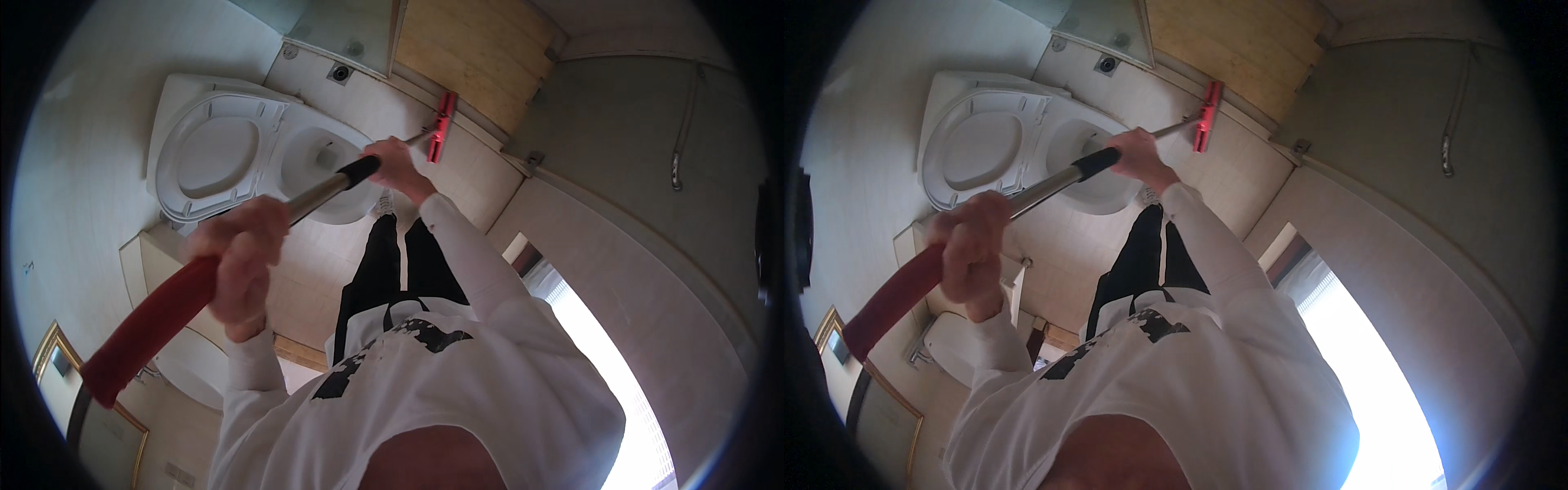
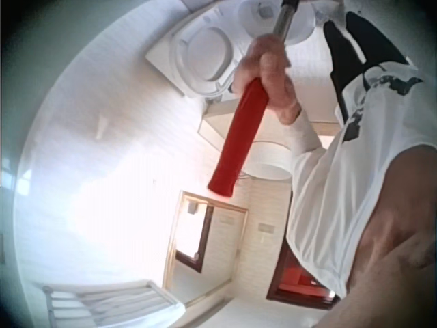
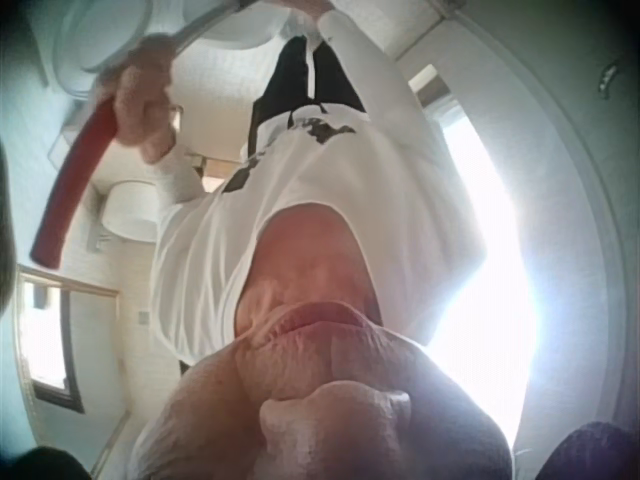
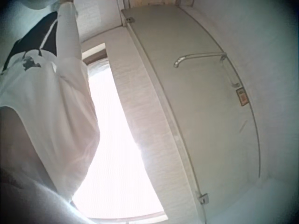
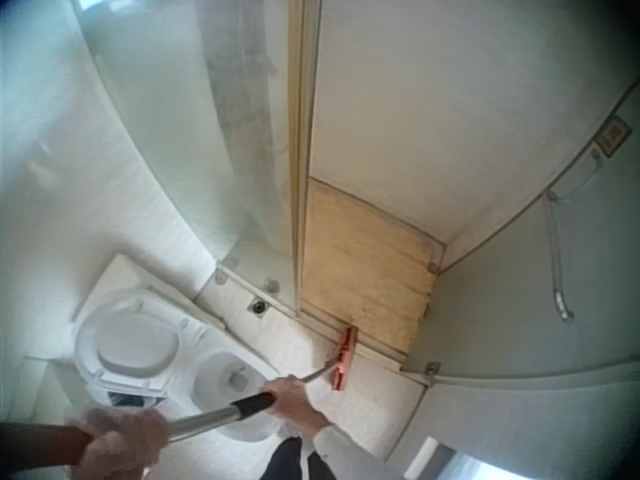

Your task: The person mops the bathroom floor with a red mop, rinses the mop head using a handheld shower sprayer, and then scrubs the toilet bowl with a toilet brush. The person also flushes the toilet and places the brush back in its holder.

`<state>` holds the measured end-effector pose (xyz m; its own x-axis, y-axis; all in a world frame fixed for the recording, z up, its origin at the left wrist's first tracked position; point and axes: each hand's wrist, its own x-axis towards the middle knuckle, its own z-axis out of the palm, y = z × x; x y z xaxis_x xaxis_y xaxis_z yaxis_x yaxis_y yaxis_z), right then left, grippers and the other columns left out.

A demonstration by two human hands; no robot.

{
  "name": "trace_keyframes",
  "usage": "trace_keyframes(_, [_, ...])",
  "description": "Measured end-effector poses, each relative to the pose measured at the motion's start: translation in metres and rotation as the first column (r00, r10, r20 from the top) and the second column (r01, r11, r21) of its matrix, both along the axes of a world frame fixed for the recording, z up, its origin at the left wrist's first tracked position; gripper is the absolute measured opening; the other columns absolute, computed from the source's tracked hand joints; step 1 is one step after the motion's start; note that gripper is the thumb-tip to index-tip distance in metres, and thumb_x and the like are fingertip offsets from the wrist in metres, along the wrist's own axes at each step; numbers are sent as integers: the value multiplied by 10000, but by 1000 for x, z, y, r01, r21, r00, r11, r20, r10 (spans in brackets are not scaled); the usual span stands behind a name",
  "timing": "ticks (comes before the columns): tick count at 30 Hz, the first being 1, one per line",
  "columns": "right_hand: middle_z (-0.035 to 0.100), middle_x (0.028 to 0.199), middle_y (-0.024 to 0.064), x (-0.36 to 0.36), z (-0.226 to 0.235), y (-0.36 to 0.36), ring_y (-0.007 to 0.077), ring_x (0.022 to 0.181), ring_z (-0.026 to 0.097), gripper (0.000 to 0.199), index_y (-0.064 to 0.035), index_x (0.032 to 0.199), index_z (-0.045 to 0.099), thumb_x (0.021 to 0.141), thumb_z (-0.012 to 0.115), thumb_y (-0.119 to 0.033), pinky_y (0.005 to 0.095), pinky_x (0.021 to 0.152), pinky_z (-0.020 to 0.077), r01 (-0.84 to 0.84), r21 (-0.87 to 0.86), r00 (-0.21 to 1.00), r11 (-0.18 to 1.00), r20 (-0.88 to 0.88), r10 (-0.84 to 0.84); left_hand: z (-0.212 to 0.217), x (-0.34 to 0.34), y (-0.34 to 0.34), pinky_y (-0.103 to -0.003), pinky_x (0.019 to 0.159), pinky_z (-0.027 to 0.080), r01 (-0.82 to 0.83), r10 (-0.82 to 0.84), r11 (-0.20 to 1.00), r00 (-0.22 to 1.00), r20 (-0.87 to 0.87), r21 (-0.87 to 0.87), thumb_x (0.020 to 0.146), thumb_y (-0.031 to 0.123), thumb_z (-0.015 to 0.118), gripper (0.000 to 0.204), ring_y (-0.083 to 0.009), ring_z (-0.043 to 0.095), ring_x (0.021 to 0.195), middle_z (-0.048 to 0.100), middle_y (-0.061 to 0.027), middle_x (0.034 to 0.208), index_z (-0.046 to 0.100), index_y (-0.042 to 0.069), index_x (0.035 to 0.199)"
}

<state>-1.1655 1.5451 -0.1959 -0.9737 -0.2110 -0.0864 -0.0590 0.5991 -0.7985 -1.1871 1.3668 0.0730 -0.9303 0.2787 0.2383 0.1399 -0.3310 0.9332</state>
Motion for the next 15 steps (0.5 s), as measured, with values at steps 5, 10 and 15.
trace_keyframes(5, [591,631,64,-27,21,-31,286,650,587,73,-122,620,576,593,624,-169,379,600,442,-189,-76,982,979,1,190,42,16,3,-341,536,313,-146,149,975,989,5,-167,810,95,436,200,-157,310,470,365,-19,523,349,111,630])
trace_keyframes(10, [571,606,78,-15,27,-22,290,625,577,74,-113,586,557,599,615,-157,381,585,430,-256,-246,963,935,-144,226,49,46,40,-341,526,359,-213,203,962,976,-76,-170,803,89,546,238,-168,373,457,430,-43,519,415,73,605])
trace_keyframes(15, [585,616,44,36,41,18,280,656,586,86,-145,601,583,629,636,-207,392,637,417,-314,-354,949,881,-146,279,71,93,102,-338,456,357,-186,174,954,982,-74,-234,691,-38,591,253,-208,399,409,439,-49,486,401,50,548])
